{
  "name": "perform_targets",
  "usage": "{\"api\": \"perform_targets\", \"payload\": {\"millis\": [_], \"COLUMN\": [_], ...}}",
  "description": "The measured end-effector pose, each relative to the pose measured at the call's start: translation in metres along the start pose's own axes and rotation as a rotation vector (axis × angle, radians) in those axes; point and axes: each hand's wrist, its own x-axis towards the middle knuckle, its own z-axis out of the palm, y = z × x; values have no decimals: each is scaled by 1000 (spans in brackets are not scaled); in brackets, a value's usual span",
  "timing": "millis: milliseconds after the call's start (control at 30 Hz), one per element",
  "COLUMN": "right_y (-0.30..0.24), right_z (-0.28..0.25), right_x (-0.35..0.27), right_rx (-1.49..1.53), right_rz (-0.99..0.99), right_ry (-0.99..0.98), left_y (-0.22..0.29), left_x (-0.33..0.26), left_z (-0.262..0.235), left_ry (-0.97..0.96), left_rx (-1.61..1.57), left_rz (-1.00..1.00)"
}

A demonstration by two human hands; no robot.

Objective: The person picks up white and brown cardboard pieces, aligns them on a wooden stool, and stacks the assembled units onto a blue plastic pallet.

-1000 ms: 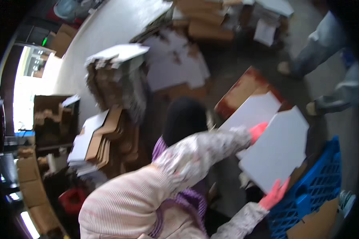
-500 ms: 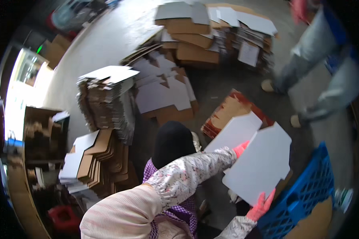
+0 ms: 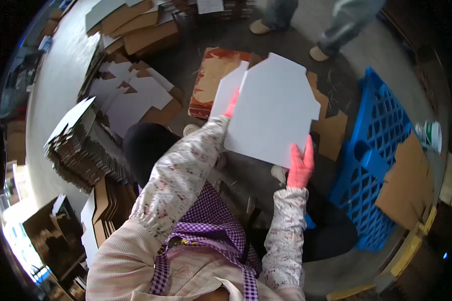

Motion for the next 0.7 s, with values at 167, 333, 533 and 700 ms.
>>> {"api": "perform_targets", "payload": {"millis": [167, 333, 533, 700], "right_y": [42, 85, 28, 75], "right_z": [3, 16, -69, -190], "right_x": [6, 8, 40, 67], "right_rx": [91, -290, -1236, -856], "right_rz": [4, -104, -160, 138], "right_ry": [20, 70, 420, 410], "left_y": [45, 70, 65, 66], "left_x": [36, 9, -5, 4], "left_z": [-51, -30, -47, -20], "left_ry": [125, -122, -43, -89], "left_rx": [-118, 530, 968, 929], "left_rz": [-242, -134, -27, -8]}}
